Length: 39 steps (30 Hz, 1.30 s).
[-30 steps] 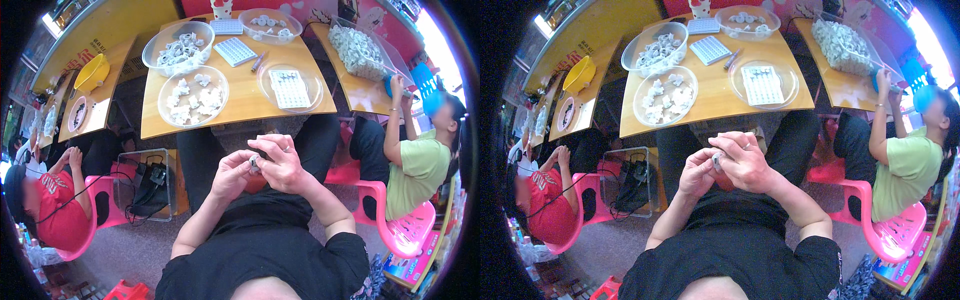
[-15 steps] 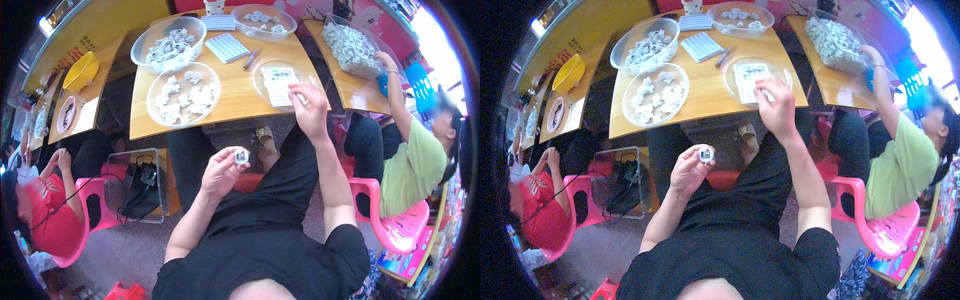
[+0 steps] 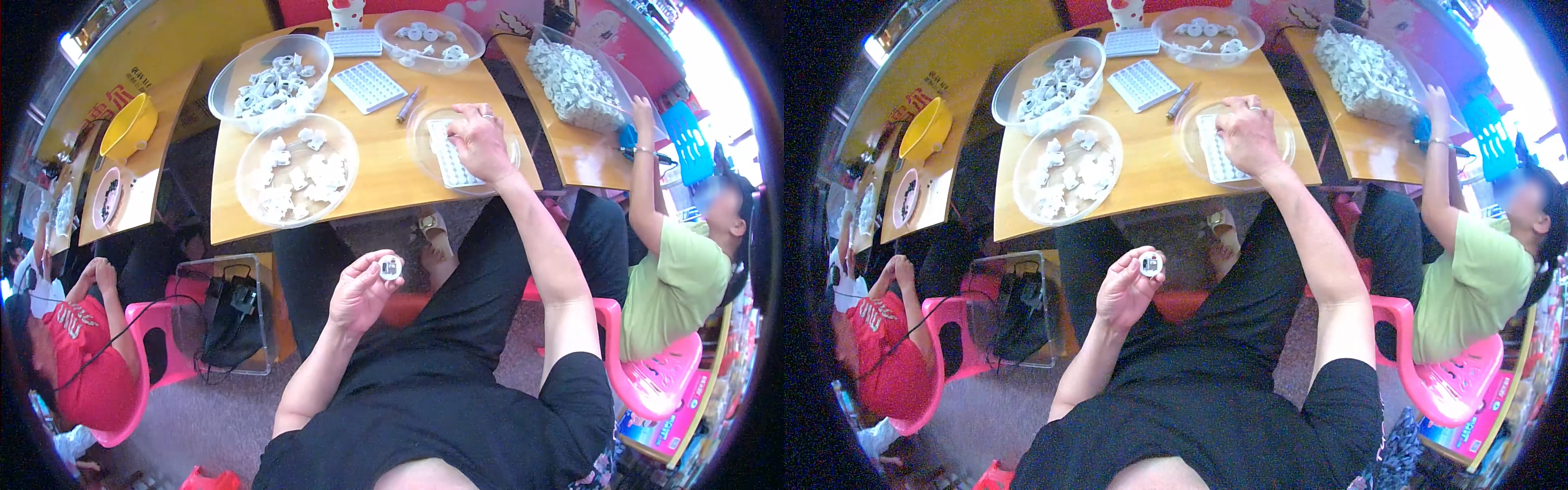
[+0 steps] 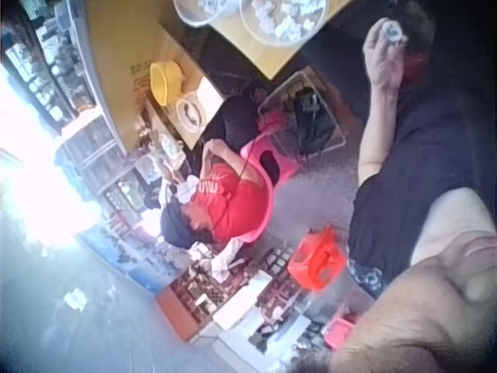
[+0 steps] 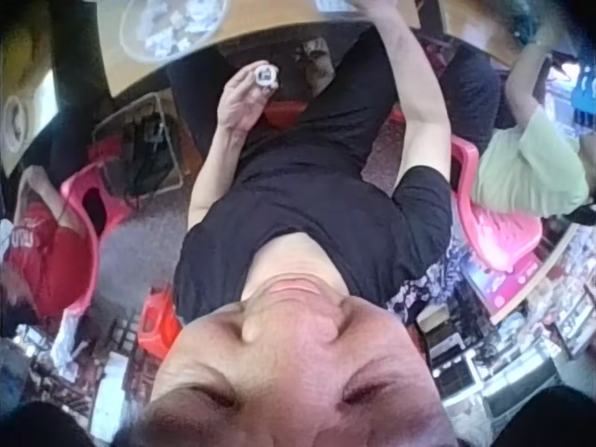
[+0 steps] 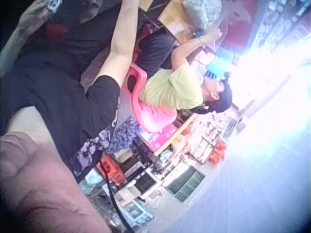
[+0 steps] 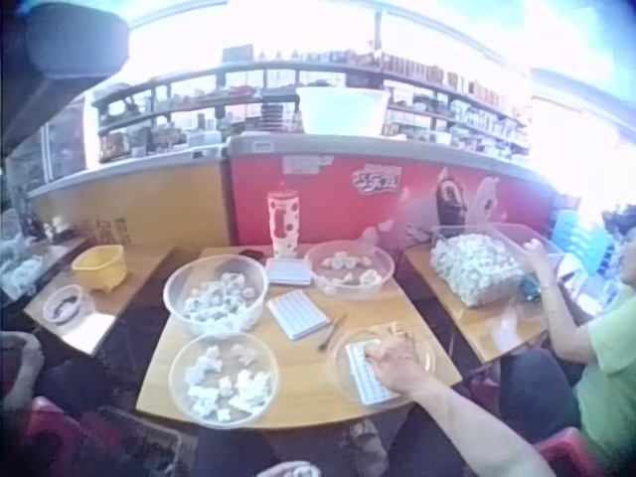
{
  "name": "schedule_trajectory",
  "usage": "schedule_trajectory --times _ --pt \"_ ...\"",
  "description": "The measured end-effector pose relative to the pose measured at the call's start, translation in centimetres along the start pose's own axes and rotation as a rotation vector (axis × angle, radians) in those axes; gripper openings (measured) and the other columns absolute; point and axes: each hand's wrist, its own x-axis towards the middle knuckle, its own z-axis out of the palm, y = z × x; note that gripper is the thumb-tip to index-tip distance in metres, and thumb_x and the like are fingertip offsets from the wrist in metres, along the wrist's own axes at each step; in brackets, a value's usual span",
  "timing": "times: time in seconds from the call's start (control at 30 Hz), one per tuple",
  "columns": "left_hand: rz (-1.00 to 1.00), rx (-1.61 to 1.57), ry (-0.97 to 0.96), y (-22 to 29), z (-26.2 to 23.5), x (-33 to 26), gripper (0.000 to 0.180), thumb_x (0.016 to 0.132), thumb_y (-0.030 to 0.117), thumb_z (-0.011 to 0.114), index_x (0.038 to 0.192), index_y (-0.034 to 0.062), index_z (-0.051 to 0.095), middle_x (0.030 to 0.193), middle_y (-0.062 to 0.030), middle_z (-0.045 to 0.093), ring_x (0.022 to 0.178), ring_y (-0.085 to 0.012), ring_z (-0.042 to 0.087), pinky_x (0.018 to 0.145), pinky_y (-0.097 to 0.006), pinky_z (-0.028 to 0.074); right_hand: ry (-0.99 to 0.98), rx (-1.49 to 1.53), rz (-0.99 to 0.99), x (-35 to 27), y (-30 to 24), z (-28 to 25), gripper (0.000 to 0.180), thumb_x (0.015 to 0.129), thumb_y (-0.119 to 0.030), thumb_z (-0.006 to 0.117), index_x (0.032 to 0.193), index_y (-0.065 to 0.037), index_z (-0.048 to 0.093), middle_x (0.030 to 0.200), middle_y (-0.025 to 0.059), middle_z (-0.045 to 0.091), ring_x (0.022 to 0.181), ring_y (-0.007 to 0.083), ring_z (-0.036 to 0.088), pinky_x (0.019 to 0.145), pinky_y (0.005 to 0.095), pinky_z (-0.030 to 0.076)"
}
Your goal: The person assembles small electronic light units by hand, placing electronic components into plastic housings, pressing the pieces together, and testing the lights.
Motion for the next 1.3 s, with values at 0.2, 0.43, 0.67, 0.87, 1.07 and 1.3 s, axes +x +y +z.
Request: schedule_trajectory --times 0.2,0.43,0.67,0.87,1.07,1.3 --pt "-0.006 0.035 -0.042 -0.2 1.0 0.1 0.032 0.09 0.011 0.06 0.118 -0.0044 0.057 0.111 -0.0168 0.062 0.089 -0.0222 0.064 0.08 -0.032 0.052 -0.064 -0.018 -0.019 0.0 -0.1 -0.7 0.009 0.072 -0.004 0.063 0.079 -0.008 0.058 0.112 0.0098 0.059 0.111 0.0297 0.05 0.087 0.0459 0.038" --pt "0.016 0.04 -0.036 0.0 1.5 -0.5 0.031 0.091 0.012 0.059 0.117 -0.0042 0.058 0.108 -0.0147 0.064 0.086 -0.0213 0.064 0.077 -0.031 0.052 0.2 0.7 0.055 -5.4 -7.8 -4.9 0.013 0.075 0.011 0.06 0.08 -0.001 0.057 0.082 0.0089 0.061 0.08 0.0213 0.06 0.074 0.0306 0.047" --pt "0.043 0.092 -0.042 -0.5 2.3 -0.6 0.029 0.092 0.01 0.059 0.117 -0.0033 0.058 0.105 -0.013 0.065 0.087 -0.0195 0.064 0.077 -0.031 0.052 0.379 0.701 -0.167 -11.7 -15.2 -4.8 0.018 0.06 0.007 0.07 0.074 -0.002 0.063 0.085 0.0086 0.068 0.074 0.0243 0.061 0.065 0.0334 0.05" --pt "0.132 0.228 -0.026 -0.8 3.2 -1.0 0.026 0.093 0.007 0.057 0.117 -0.0023 0.059 0.103 -0.0102 0.066 0.085 -0.0141 0.063 0.077 -0.027 0.051 0.417 0.427 -0.322 -12.5 -15.1 -4.8 0.026 0.049 -0.014 0.061 0.072 -0.003 0.063 0.091 0.0092 0.068 0.077 0.0234 0.063 0.066 0.0311 0.049" --pt "0.135 0.255 0.0 -0.9 3.6 -1.3 0.025 0.094 0.006 0.056 0.116 -0.0025 0.06 0.102 -0.0081 0.066 0.087 -0.0117 0.062 0.079 -0.025 0.051 0.382 0.166 -0.452 -12.5 -15.9 -5.4 0.023 0.056 -0.012 0.062 0.078 -0.003 0.063 0.09 0.0113 0.067 0.081 0.0242 0.064 0.062 0.0299 0.049" --pt "0.133 0.22 -0.017 -1.1 3.2 -1.4 0.025 0.094 0.007 0.055 0.116 -0.0051 0.059 0.106 -0.0126 0.066 0.094 -0.0159 0.064 0.083 -0.028 0.052 0.434 0.155 -0.428 -13.4 -16.2 -4.8 0.027 0.061 -0.01 0.065 0.087 -0.002 0.065 0.09 0.011 0.068 0.086 0.0233 0.063 0.065 0.0305 0.048"
